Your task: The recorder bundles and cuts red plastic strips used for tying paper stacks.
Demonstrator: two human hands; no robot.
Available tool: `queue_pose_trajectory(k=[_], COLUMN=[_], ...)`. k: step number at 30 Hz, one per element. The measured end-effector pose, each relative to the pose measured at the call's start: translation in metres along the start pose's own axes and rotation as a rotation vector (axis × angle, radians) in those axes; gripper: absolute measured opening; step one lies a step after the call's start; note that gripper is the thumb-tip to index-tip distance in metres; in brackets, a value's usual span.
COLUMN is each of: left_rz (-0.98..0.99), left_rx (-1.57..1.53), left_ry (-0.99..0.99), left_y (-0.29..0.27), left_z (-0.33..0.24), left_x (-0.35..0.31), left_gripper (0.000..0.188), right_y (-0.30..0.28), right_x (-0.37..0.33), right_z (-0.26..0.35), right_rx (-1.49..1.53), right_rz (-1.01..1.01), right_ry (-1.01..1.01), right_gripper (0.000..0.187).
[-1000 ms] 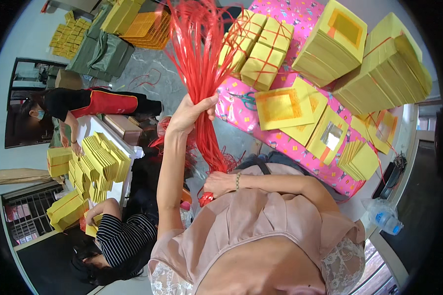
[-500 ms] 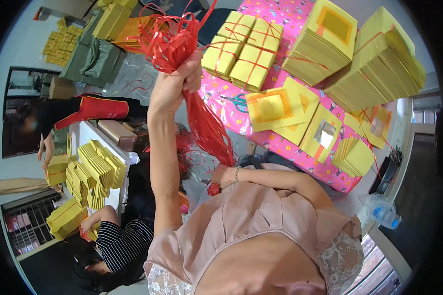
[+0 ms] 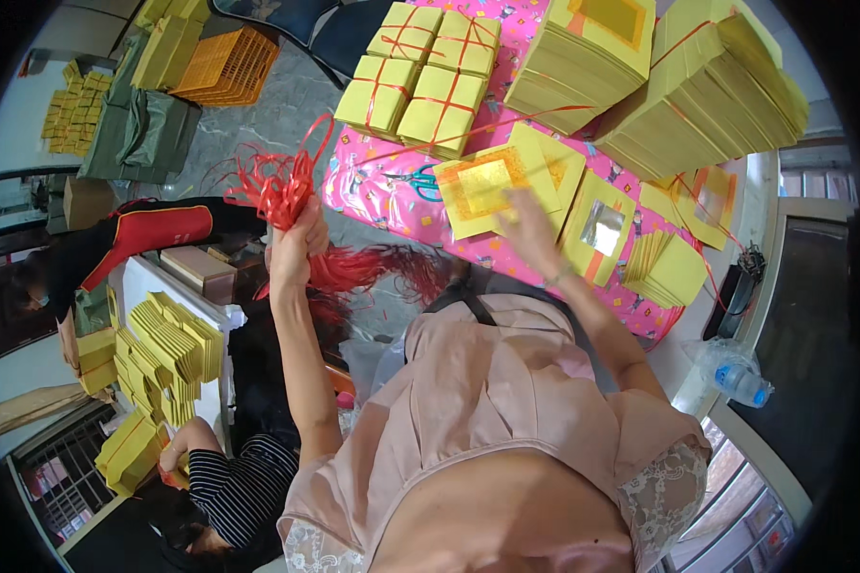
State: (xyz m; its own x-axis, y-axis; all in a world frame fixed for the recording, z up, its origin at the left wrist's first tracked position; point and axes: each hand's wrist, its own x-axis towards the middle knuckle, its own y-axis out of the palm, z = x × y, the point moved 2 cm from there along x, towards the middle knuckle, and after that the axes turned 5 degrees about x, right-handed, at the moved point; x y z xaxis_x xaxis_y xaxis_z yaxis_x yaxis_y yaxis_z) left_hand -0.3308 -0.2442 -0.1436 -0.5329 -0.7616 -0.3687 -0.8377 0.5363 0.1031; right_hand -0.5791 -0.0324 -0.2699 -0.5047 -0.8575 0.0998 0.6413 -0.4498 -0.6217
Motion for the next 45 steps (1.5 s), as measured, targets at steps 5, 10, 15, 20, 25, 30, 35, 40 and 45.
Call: queue_pose_trajectory(k=[5, 10, 15, 20, 25, 30, 35, 40, 45], left_rz=[0.006, -0.027, -0.018, -0.02, -0.008, -0.02, 0.02, 0.026, 0.024], left_rx=[-0.02, -0.008, -0.018, -0.037, -0.016, -0.018, -0.025, -0.065, -0.116], left_ry=[-0.004, -0.01, -0.006, -0.024, -0.008, -0.042, -0.076, -0.111, -0.118], left_y=[-0.001, 0.008, 0.013, 0.015, 0.017, 0.017, 0.014, 0.011, 0.005], left_z=[0.015, 0.017, 0.019, 0.024, 0.026, 0.032, 0.033, 0.034, 0.037], left_x=[-0.006, -0.006, -0.004, -0.002, -0.003, -0.004, -0.005, -0.009, -0.012], left_gripper=[0.02, 0.019, 0.014, 0.014, 0.016, 0.015, 0.014, 0.014, 0.008], right_y=[-0.027, -0.023, -0.023, -0.02, -0.026, -0.062, -0.084, -0.085, -0.036], right_x=[0.016, 0.021, 0.023, 0.023, 0.029, 0.058, 0.092, 0.112, 0.103], right_z=[-0.094, -0.133, -0.138, -0.145, -0.156, -0.181, -0.199, -0.166, -0.092], right_rx=[-0.392, -0.366, -0.254, -0.102, 0.046, 0.052, -0.02, -0.478, -0.694], right_rz=[-0.149, -0.073, -0.014, 0.064, 0.072, 0.249, 0.39, 0.232, 0.189], right_ry=[0.21, 0.367, 0.43, 0.444, 0.264, 0.184, 0.165, 0.021, -0.18], right_gripper=[0.048, 0.055, 0.051, 0.034, 0.016, 0.016, 0.018, 0.017, 0.015])
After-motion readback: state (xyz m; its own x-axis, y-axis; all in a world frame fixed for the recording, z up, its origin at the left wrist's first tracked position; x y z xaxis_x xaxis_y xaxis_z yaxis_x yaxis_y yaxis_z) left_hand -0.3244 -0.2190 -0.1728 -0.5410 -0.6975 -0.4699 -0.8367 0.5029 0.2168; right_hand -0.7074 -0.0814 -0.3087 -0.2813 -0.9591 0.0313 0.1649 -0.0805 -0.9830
